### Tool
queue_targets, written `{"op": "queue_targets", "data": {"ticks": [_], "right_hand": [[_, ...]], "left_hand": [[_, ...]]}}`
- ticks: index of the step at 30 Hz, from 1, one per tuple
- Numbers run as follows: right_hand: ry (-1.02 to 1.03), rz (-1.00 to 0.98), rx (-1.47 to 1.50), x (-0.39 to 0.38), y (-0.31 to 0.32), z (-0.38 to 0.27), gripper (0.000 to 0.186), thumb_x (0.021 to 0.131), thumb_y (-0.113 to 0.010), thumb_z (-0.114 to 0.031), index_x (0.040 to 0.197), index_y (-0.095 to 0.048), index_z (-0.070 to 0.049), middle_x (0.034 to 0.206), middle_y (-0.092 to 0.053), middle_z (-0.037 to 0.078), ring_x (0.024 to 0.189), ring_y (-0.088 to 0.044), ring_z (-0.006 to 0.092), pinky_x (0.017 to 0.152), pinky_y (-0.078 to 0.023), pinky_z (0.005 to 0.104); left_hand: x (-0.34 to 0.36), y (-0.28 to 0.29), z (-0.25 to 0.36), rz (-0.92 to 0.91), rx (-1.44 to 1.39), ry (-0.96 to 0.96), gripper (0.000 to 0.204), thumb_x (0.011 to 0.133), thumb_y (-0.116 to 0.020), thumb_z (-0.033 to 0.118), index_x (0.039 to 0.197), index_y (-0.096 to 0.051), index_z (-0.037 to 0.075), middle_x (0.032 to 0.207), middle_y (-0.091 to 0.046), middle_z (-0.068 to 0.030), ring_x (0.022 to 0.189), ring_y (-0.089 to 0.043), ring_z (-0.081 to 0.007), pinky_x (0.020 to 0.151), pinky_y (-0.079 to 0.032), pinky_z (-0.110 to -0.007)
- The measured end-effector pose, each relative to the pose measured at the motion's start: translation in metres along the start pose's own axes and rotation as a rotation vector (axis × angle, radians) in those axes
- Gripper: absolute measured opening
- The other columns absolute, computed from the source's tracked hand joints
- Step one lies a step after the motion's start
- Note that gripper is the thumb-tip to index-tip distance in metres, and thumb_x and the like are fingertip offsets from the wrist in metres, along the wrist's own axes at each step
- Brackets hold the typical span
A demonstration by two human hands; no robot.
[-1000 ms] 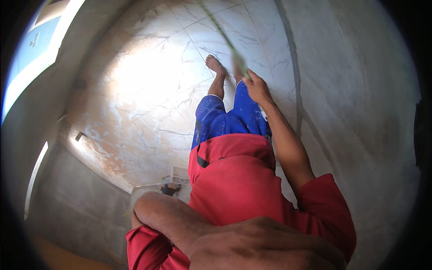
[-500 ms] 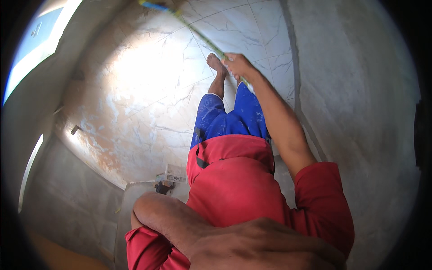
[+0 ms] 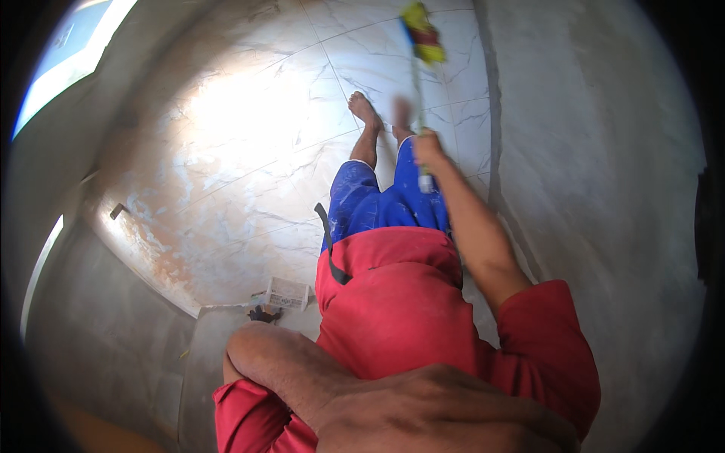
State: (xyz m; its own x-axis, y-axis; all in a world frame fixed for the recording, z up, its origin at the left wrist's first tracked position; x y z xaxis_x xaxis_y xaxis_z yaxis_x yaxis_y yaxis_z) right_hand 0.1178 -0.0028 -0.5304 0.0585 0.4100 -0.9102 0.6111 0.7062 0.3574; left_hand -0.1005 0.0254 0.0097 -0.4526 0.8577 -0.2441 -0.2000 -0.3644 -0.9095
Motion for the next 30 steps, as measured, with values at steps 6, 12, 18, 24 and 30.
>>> {"op": "queue_targets", "data": {"ticks": [6, 12, 18, 24, 30], "right_hand": [[0.119, -0.609, 0.134, -0.061, -0.147, -0.103, 0.037, 0.088, -0.061, -0.015, 0.123, -0.056, -0.004, 0.062, -0.051, 0.007, 0.041, -0.047, 0.0161, 0.036, -0.041, 0.0316], [0.254, -0.377, 0.009, -0.119, -0.008, -0.055, 0.052, 0.090, -0.059, -0.016, 0.140, -0.044, -0.010, 0.067, -0.055, 0.005, 0.043, -0.048, 0.0151, 0.039, -0.040, 0.0321], [0.051, 0.140, -0.038, -0.042, 0.122, 0.033, 0.034, 0.090, -0.053, -0.017, 0.123, -0.052, -0.008, 0.069, -0.054, 0.006, 0.048, -0.052, 0.0176, 0.040, -0.044, 0.0335], [-0.048, -0.120, 0.008, -0.063, -0.088, 0.010, 0.013, 0.090, -0.055, -0.016, 0.100, -0.055, -0.007, 0.066, -0.053, 0.004, 0.052, -0.054, 0.0171, 0.041, -0.047, 0.0341], [0.066, -0.714, 0.109, -0.112, -0.162, -0.056, 0.052, 0.090, -0.060, -0.016, 0.140, -0.045, -0.015, 0.064, -0.048, 0.001, 0.043, -0.040, 0.0098, 0.034, -0.036, 0.0279]], "left_hand": [[0.002, 0.007, -0.014, 0.048, 0.048, 0.044, 0.070, 0.102, -0.025, 0.048, 0.095, -0.061, -0.012, 0.091, -0.063, -0.0298, 0.070, -0.067, -0.0321, 0.057, -0.056, -0.033], [-0.007, -0.004, -0.004, -0.110, 0.034, 0.010, 0.070, 0.102, -0.026, 0.047, 0.096, -0.061, -0.012, 0.093, -0.063, -0.0301, 0.073, -0.067, -0.0331, 0.061, -0.056, -0.033], [-0.023, -0.015, 0.002, -0.106, 0.010, 0.021, 0.069, 0.103, -0.026, 0.046, 0.097, -0.060, -0.013, 0.093, -0.063, -0.0299, 0.074, -0.066, -0.0336, 0.063, -0.057, -0.034], [-0.013, 0.003, -0.001, 0.008, 0.044, 0.018, 0.070, 0.102, -0.026, 0.049, 0.096, -0.061, -0.012, 0.092, -0.063, -0.0294, 0.072, -0.067, -0.0330, 0.059, -0.057, -0.033], [-0.007, 0.001, -0.011, -0.077, 0.100, 0.066, 0.071, 0.102, -0.025, 0.050, 0.095, -0.061, -0.011, 0.090, -0.064, -0.0292, 0.070, -0.067, -0.0323, 0.057, -0.056, -0.032]]}}
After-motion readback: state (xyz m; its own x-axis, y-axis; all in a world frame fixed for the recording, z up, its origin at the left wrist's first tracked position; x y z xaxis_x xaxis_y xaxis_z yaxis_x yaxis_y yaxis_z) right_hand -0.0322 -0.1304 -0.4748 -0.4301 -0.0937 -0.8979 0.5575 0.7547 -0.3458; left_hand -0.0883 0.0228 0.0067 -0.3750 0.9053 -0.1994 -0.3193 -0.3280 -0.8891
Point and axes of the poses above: each hand's wrist, its own x-axis towards the middle knuckle, its own y-axis out of the back of the hand, z = x × y, the point moved 9 cm from there along x, towards the middle knuckle
